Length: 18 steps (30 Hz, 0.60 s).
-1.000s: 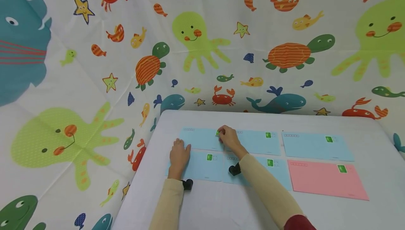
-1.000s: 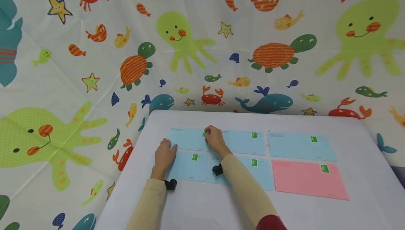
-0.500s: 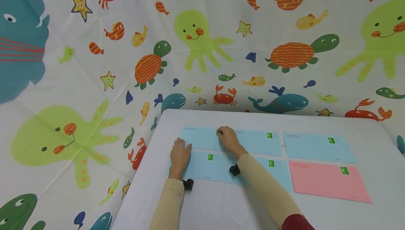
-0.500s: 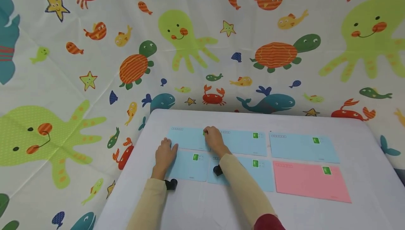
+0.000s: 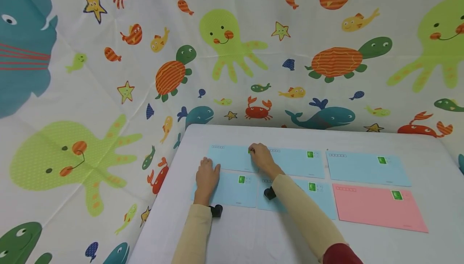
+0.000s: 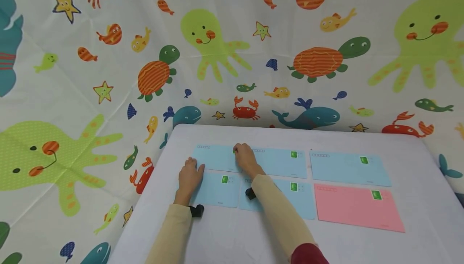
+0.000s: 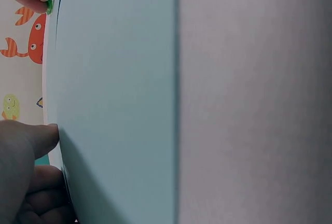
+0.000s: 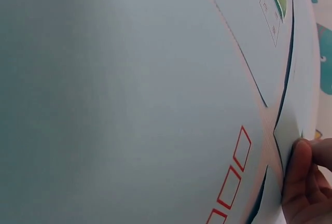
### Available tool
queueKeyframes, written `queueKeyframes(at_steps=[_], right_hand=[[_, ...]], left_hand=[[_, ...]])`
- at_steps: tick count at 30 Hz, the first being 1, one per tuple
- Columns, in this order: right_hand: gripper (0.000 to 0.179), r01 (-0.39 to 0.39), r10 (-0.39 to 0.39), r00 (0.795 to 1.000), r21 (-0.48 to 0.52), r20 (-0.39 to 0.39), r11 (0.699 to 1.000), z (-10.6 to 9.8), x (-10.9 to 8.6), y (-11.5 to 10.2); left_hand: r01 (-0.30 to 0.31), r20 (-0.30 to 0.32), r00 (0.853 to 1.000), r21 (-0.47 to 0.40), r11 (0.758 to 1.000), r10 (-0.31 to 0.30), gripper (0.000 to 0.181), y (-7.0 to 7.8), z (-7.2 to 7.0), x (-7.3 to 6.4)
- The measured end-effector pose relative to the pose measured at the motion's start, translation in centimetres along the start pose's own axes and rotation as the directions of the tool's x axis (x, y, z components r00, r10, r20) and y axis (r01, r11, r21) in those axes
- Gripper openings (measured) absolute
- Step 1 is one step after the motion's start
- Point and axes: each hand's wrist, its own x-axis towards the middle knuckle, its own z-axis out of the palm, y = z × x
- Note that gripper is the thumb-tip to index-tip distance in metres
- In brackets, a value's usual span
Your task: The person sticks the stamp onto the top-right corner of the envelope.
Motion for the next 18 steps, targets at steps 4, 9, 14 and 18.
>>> queueKeyframes(at_steps=[4,9,14,18], right_hand=[[0.020,0.021,-0.021,1.000,-0.020,0.009,1.000,-0.08,-0.03,-0.13],[0.020,0.044,-0.043,0.999,-0.050,0.028,0.998,-0.12,0.01,-0.19],[0.020,0.046,-0.043,0.997,-0.058,0.058,0.997,-0.36,0.18,-0.34],[0.020,0.047,-0.042,0.996,-0.065,0.079,0.997,-0.56,0.42,-0.40]], left_hand=[[0.002,-0.008,1.000,-0.004,1.000,-0.002,0.050,0.00,-0.02,-0.04],[0.003,-0.022,1.000,-0.019,1.000,-0.003,0.050,0.04,0.01,-0.05],[-0.001,-0.025,1.000,-0.021,1.000,0.000,0.051,0.15,-0.11,-0.13],[-0.008,-0.027,1.000,-0.013,1.000,0.008,0.051,0.23,-0.30,-0.16]])
